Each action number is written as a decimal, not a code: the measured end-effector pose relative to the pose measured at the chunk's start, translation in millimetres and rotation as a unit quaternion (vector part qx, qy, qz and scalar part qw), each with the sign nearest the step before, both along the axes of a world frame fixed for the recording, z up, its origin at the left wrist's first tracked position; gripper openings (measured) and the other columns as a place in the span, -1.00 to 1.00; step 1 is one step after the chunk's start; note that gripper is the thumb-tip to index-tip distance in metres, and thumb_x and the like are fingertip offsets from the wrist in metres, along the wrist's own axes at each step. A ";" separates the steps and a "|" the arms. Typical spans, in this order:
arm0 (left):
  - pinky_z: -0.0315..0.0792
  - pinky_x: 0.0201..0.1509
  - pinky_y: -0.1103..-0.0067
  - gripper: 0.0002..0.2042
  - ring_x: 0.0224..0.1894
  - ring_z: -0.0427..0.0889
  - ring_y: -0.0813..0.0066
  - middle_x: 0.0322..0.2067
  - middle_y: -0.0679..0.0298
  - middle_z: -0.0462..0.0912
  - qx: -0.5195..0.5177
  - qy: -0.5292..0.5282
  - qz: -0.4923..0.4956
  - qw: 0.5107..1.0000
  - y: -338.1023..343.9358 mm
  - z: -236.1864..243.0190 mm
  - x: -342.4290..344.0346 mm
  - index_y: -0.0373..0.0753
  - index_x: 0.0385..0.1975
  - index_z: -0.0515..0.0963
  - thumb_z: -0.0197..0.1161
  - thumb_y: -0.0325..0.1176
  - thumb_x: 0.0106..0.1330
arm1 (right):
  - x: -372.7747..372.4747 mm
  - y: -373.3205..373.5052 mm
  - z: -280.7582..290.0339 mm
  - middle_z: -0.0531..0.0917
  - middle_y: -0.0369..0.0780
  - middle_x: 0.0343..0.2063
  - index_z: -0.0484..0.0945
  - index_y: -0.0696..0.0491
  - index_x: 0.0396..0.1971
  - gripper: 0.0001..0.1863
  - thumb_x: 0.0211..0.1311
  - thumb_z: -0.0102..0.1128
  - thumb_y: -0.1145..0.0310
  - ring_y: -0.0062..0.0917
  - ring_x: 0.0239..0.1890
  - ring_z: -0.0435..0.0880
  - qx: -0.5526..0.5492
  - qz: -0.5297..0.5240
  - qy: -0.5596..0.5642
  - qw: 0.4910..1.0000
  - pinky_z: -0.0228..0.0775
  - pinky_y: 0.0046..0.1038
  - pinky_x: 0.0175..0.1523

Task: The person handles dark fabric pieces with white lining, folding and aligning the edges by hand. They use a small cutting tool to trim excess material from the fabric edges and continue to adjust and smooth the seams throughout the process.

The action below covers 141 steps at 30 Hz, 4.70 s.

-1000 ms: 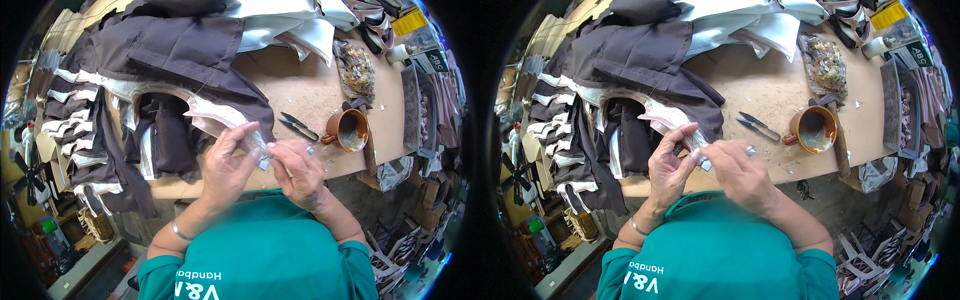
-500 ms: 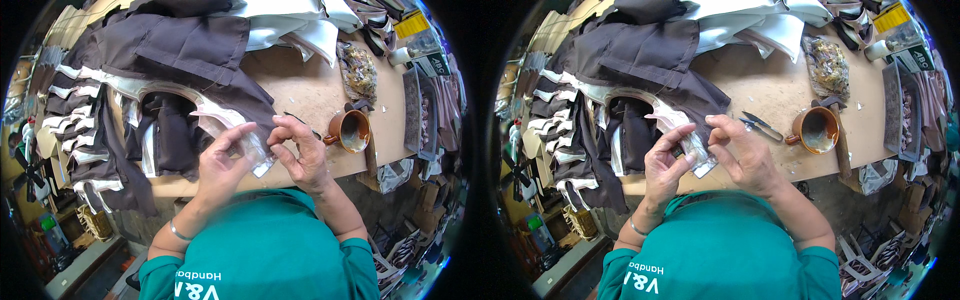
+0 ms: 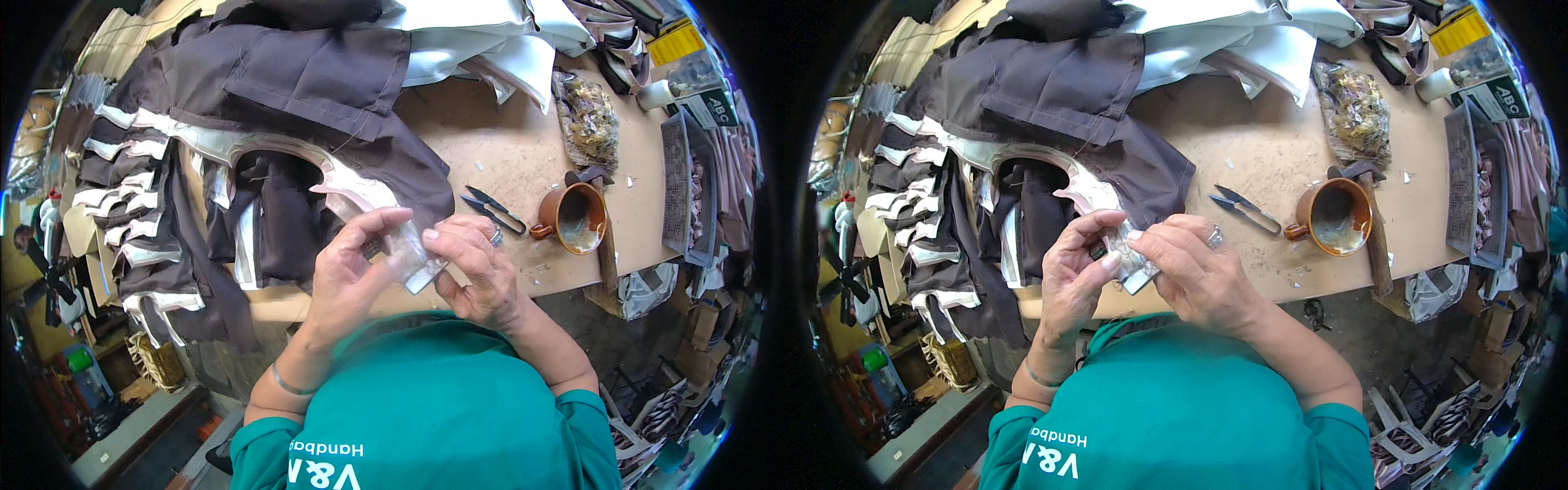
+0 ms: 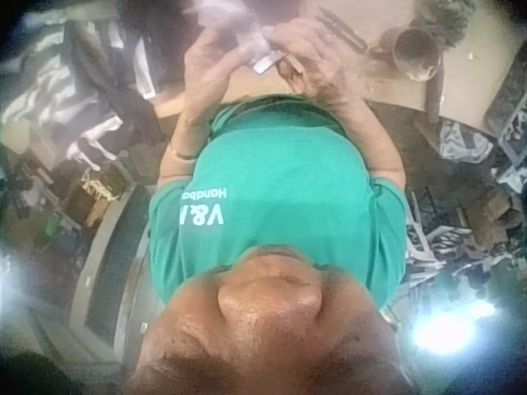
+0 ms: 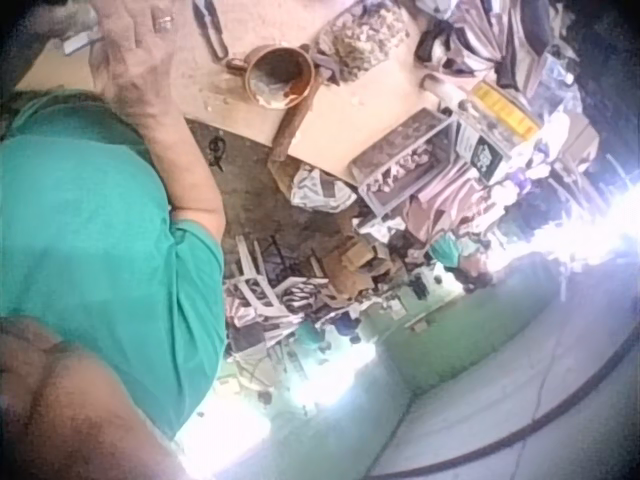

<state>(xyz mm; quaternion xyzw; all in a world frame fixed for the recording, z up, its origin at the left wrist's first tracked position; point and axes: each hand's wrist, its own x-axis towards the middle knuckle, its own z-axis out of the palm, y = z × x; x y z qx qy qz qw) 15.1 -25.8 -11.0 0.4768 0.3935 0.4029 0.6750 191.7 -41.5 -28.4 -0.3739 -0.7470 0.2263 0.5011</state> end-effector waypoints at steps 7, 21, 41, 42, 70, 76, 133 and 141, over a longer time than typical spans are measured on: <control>0.42 -0.25 0.58 -0.64 -0.34 0.58 0.37 -0.38 0.16 0.55 0.330 0.261 0.015 0.907 9.7 35.7 4.1 -0.30 -0.21 0.39 0.29 -0.57 -0.06 | 2.3 5.7 24.9 0.53 -0.18 -0.42 0.25 0.19 0.03 -0.45 -0.06 0.11 0.67 -0.54 -0.40 0.55 -0.158 0.050 0.189 0.968 0.41 -0.52 -0.24; 0.29 -0.37 0.54 -0.88 -0.66 0.53 0.44 -0.71 0.34 0.53 0.296 0.409 0.028 0.863 28.0 37.8 22.5 -0.20 -0.50 0.43 0.22 -0.35 0.07 | -6.7 1.7 23.7 0.50 -0.25 -0.37 0.03 0.20 0.17 -0.48 0.22 -0.09 0.53 -0.73 -0.32 0.42 -0.369 0.041 0.415 0.831 0.25 -0.72 -0.17; 0.34 -0.11 0.40 -0.71 -0.16 0.45 0.07 -0.23 0.00 0.48 0.272 0.402 -0.181 0.855 -18.8 -37.0 -9.1 -0.36 -0.26 0.46 0.24 -0.39 0.01 | 139.8 -39.1 13.4 0.17 -0.16 0.15 0.49 0.04 -0.21 -0.40 -0.41 0.44 0.20 -0.19 0.23 0.04 -0.210 -0.282 -0.431 0.831 0.05 -0.16 0.18; 0.34 -0.11 0.43 -0.72 -0.17 0.48 0.14 -0.27 0.04 0.50 0.209 0.397 -0.182 0.875 -20.3 -40.8 -10.7 -0.38 -0.27 0.46 0.23 -0.38 0.04 | 142.8 -39.1 10.0 0.11 -0.16 0.20 0.50 0.04 -0.21 -0.39 -0.42 0.45 0.19 -0.19 0.27 -0.03 -0.224 -0.275 -0.442 0.824 0.03 -0.14 0.19; 0.60 -0.23 0.49 -0.68 -0.22 0.58 0.32 -0.22 0.00 0.46 -0.155 -0.087 0.059 0.982 -21.5 -2.4 15.8 -0.42 -0.08 0.16 -0.01 -0.61 0.15 | 35.3 -51.5 -0.5 0.25 -0.07 0.12 0.52 -0.08 -0.13 -0.44 -0.32 0.01 0.59 -0.12 0.24 0.06 -0.121 0.009 -0.128 0.984 -0.19 -0.11 0.28; 0.61 -0.25 0.47 -0.72 -0.18 0.57 0.31 -0.17 0.02 0.46 -0.159 -0.121 0.077 0.977 -19.8 -3.4 15.4 -0.37 -0.05 0.17 -0.08 -0.54 0.24 | 23.1 -56.6 1.6 0.26 -0.17 0.13 0.50 -0.11 -0.09 -0.37 -0.36 0.01 0.62 -0.17 0.25 0.05 -0.086 -0.030 -0.196 0.976 -0.26 -0.08 0.29; 0.57 -0.17 0.35 -0.72 -0.16 0.56 0.25 -0.12 -0.01 0.42 -0.165 -0.156 0.094 0.969 -21.4 8.0 32.6 -0.34 -0.03 0.14 -0.10 -0.49 0.27 | 24.6 -38.8 5.7 0.12 -0.14 0.21 0.43 -0.20 0.01 -0.25 0.00 -0.36 -0.40 -0.11 0.30 -0.18 -0.050 -0.076 -0.308 0.947 -0.59 -0.03 0.28; 0.57 -0.17 0.35 -0.71 -0.14 0.55 0.22 -0.10 -0.01 0.41 -0.176 -0.161 0.104 0.966 -17.2 2.7 28.5 -0.36 -0.02 0.13 -0.11 -0.49 0.28 | 38.3 -37.7 0.2 0.19 -0.15 0.19 0.56 -0.15 -0.17 -0.34 0.05 -0.29 -0.34 -0.17 0.30 -0.16 -0.144 0.051 -0.074 0.985 -0.58 -0.03 0.26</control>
